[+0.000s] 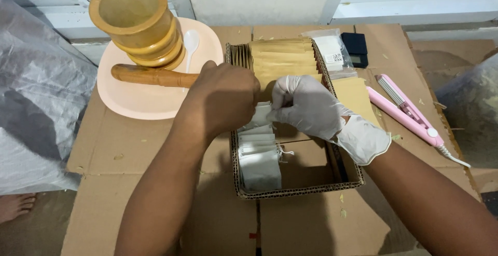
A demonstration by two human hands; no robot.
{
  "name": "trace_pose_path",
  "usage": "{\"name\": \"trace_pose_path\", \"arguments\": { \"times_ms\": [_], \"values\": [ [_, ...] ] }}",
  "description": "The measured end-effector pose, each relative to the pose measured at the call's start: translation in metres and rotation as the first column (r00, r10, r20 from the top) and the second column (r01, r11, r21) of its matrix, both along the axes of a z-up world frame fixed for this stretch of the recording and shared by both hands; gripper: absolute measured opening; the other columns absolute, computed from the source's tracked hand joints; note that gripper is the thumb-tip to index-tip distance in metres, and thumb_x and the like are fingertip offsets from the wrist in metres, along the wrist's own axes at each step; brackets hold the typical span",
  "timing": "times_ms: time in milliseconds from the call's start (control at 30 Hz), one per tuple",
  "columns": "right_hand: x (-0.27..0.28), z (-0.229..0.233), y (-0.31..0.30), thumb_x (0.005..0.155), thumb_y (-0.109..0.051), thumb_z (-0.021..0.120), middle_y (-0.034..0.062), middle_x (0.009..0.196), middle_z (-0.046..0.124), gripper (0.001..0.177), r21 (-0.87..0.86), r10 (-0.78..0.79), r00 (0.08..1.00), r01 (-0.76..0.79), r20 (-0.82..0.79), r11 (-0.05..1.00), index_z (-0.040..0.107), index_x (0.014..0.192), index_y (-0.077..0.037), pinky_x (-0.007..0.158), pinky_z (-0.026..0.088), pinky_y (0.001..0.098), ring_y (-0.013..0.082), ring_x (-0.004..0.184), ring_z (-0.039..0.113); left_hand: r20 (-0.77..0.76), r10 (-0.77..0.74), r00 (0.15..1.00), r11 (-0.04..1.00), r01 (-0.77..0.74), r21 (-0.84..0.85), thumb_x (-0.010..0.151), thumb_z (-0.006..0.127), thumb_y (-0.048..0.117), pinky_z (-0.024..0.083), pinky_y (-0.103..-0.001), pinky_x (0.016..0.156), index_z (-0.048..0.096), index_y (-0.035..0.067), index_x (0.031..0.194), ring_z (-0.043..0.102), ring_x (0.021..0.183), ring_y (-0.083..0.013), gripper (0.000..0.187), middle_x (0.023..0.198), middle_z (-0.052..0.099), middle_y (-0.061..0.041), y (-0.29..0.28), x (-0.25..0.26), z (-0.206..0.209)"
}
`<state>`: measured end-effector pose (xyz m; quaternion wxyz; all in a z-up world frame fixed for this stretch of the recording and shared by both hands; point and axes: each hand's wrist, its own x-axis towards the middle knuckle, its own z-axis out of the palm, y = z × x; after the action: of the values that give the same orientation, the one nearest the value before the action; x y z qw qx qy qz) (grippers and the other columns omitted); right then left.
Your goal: Packaging tea bags into paper envelopes and sealing them with a heat sealer.
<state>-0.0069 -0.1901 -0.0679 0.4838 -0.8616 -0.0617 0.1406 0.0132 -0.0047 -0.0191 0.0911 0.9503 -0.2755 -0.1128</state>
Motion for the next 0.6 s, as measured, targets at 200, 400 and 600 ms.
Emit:
{"name": "trace_pose_path", "arguments": {
  "times_ms": [200, 400, 600],
  "values": [
    [-0.002, 0.029, -0.008, 0.078, -0.003, 0.081, 0.0139, 0.087, 0.072, 0.019, -0.053, -0.011, 0.999, 0.010, -0.034, 0.999, 0.071, 0.094, -0.004, 0.078, 0.053, 0.0353, 0.0254, 0.084, 0.068, -0.008, 0.011, 1.000, 0.999, -0.012, -0.048, 0.081, 0.059, 0.004, 0.033, -0.040, 0.083, 0.073, 0.012, 0.071, 0.050, 0.067, -0.0288, 0.020, 0.059, 0.059, -0.005, -0.001, -0.009, 0.009],
    [-0.005, 0.020, -0.004, 0.076, 0.002, 0.077, 0.0153, 0.090, 0.076, 0.030, -0.029, 0.019, 0.998, -0.021, -0.065, 0.999, 0.074, 0.104, -0.005, 0.084, 0.055, 0.0373, 0.0270, 0.091, 0.071, 0.047, -0.036, 0.998, 0.999, 0.036, 0.001, 0.080, 0.058, 0.001, 0.031, -0.041, 0.084, 0.073, 0.013, 0.069, 0.047, 0.067, -0.0276, 0.022, 0.056, 0.057, -0.004, -0.005, -0.010, 0.005],
    [-0.007, 0.019, 0.003, 0.076, -0.014, 0.080, 0.0062, 0.088, 0.076, 0.026, -0.189, 0.056, 0.994, -0.073, -0.094, 0.979, 0.075, 0.102, -0.015, 0.083, 0.054, 0.0334, 0.0190, 0.089, 0.072, -0.060, -0.009, 0.998, 1.000, 0.009, -0.001, 0.080, 0.065, 0.004, 0.032, -0.042, 0.094, 0.076, 0.014, 0.088, 0.056, 0.078, -0.0305, 0.017, 0.072, 0.069, -0.006, -0.007, -0.016, 0.017]
  ]
}}
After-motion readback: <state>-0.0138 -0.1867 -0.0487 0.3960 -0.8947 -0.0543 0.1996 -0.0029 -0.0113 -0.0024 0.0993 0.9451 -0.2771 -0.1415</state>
